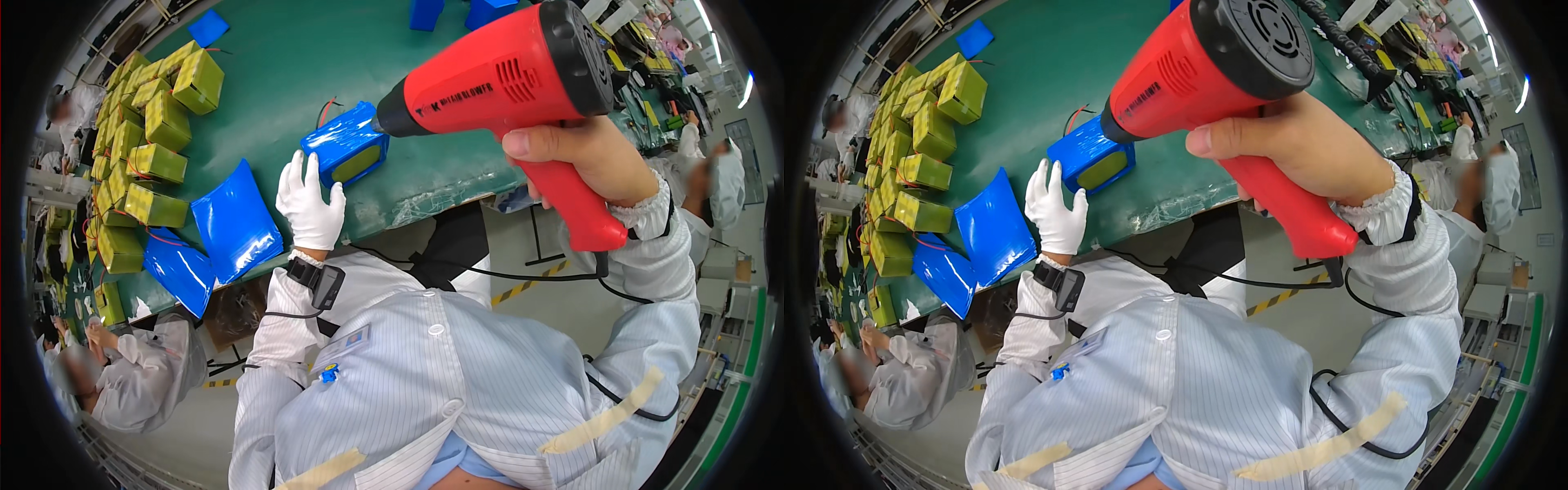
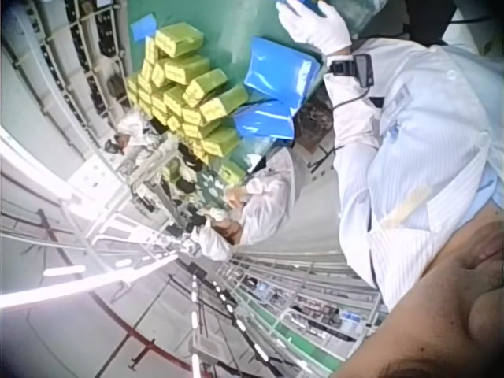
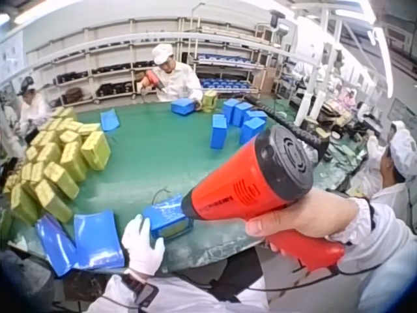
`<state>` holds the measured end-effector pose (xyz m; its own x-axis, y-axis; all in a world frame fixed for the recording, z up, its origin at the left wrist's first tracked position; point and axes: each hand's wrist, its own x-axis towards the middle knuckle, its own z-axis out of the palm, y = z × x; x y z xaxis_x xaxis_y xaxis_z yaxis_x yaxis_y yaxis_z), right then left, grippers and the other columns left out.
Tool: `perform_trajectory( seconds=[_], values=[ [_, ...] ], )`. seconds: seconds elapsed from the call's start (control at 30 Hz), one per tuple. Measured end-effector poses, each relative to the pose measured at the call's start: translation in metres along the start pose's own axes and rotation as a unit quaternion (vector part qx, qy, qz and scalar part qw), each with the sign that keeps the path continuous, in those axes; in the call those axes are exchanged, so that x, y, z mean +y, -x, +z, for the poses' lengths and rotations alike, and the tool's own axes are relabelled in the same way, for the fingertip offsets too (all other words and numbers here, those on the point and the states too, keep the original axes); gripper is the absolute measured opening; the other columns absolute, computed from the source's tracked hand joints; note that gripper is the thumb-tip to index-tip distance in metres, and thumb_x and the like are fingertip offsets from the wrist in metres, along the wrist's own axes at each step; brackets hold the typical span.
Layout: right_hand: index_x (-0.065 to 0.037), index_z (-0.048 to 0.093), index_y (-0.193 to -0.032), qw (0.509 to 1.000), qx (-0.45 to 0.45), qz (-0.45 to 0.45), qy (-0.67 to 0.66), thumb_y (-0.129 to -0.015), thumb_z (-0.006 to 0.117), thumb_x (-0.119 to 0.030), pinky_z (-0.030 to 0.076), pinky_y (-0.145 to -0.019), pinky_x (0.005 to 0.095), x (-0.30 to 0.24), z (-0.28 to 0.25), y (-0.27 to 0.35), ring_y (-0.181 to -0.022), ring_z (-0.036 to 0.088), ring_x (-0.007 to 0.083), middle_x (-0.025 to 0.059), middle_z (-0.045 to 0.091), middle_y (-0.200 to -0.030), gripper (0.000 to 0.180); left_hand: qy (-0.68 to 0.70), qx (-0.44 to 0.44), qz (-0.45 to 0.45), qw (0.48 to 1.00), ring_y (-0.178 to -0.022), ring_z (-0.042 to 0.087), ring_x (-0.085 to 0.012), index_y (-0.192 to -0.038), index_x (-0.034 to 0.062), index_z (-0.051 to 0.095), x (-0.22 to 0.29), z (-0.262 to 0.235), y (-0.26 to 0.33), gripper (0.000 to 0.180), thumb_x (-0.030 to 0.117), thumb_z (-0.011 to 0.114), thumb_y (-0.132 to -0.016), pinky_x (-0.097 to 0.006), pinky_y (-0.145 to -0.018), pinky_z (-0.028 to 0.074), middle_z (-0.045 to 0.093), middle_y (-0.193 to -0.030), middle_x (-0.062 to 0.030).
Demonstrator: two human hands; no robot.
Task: Applying heat with a heat gun to shrink blue plastic casing around battery packs on a production line.
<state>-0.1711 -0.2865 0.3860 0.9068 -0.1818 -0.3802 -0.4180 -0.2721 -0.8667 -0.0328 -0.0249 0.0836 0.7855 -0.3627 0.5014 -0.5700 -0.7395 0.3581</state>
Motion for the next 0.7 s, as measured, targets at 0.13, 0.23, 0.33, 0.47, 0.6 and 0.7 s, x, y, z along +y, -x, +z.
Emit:
perform_trajectory(
  seconds=[0.13, 0.23, 0.33, 0.47, 0.6, 0.7],
  values=[
    [-0.004, 0.065, -0.115, 1.0, -0.002, -0.016, 0.004, -0.086, 0.081, -0.032, 0.052, -0.052, 0.0304, 0.001, 0.0, -0.006, -0.06, 0.063, 0.0143, 0.0023, 0.062, -0.079, 0.044, -0.023, 0.001, 0.01, 1.0, -0.133, 0.048, -0.0383, -0.141, 0.0108, 0.057, 0.006, -0.006, -0.001, 0.07, 0.019, 0.08, -0.076, -0.05, -0.108, 0.04, 0.052, -0.147, -0.0179],
    [-0.004, 0.065, -0.116, 0.999, 0.006, -0.029, 0.014, -0.086, 0.081, -0.033, 0.051, -0.052, 0.0308, 0.002, -0.001, -0.016, -0.058, 0.061, 0.0143, 0.0023, 0.061, -0.077, 0.044, -0.026, -0.005, 0.007, 1.0, -0.132, 0.048, -0.0393, -0.14, 0.0141, 0.059, 0.005, -0.005, 0.003, 0.067, 0.019, 0.08, -0.076, -0.05, -0.108, 0.041, 0.051, -0.146, -0.0191],
    [-0.004, 0.065, -0.115, 0.999, 0.016, -0.025, 0.013, -0.086, 0.08, -0.032, 0.051, -0.052, 0.0308, 0.003, -0.002, -0.027, -0.057, 0.06, 0.0143, 0.0022, 0.06, -0.075, 0.043, -0.009, -0.022, 0.005, 1.0, -0.135, 0.044, -0.0393, -0.141, 0.0198, 0.057, 0.004, -0.003, 0.008, 0.066, 0.023, 0.077, -0.078, -0.053, -0.105, 0.039, 0.046, -0.15, -0.0179],
    [-0.004, 0.065, -0.114, 1.0, 0.008, -0.022, 0.012, -0.087, 0.079, -0.03, 0.051, -0.053, 0.031, 0.0, 0.001, -0.039, -0.058, 0.06, 0.0144, 0.0019, 0.059, -0.073, 0.041, -0.017, -0.006, -0.003, 1.0, -0.132, 0.047, -0.041, -0.145, 0.0153, 0.053, -0.001, -0.006, 0.028, 0.073, 0.017, 0.079, -0.076, -0.051, -0.105, 0.042, 0.044, -0.151, -0.0213],
    [-0.004, 0.064, -0.116, 0.999, -0.003, -0.035, 0.009, -0.087, 0.079, -0.031, 0.051, -0.054, 0.0311, -0.004, 0.006, -0.041, -0.057, 0.06, 0.0147, 0.002, 0.059, -0.074, 0.043, -0.003, -0.025, -0.023, 0.999, -0.13, 0.048, -0.0411, -0.142, 0.0106, 0.053, -0.02, 0.013, 0.055, 0.071, 0.019, 0.078, -0.076, -0.053, -0.104, 0.041, 0.045, -0.15, -0.0214],
    [-0.004, 0.064, -0.119, 1.0, 0.001, -0.027, 0.013, -0.086, 0.08, -0.033, 0.051, -0.054, 0.0312, -0.007, 0.009, -0.041, -0.058, 0.06, 0.0148, 0.0023, 0.059, -0.077, 0.047, 0.021, -0.066, -0.008, 0.998, -0.128, 0.05, -0.0404, -0.138, 0.0087, 0.056, -0.037, 0.032, 0.069, 0.064, 0.02, 0.077, -0.079, -0.053, -0.104, 0.041, 0.049, -0.146, -0.0205]
  ],
)
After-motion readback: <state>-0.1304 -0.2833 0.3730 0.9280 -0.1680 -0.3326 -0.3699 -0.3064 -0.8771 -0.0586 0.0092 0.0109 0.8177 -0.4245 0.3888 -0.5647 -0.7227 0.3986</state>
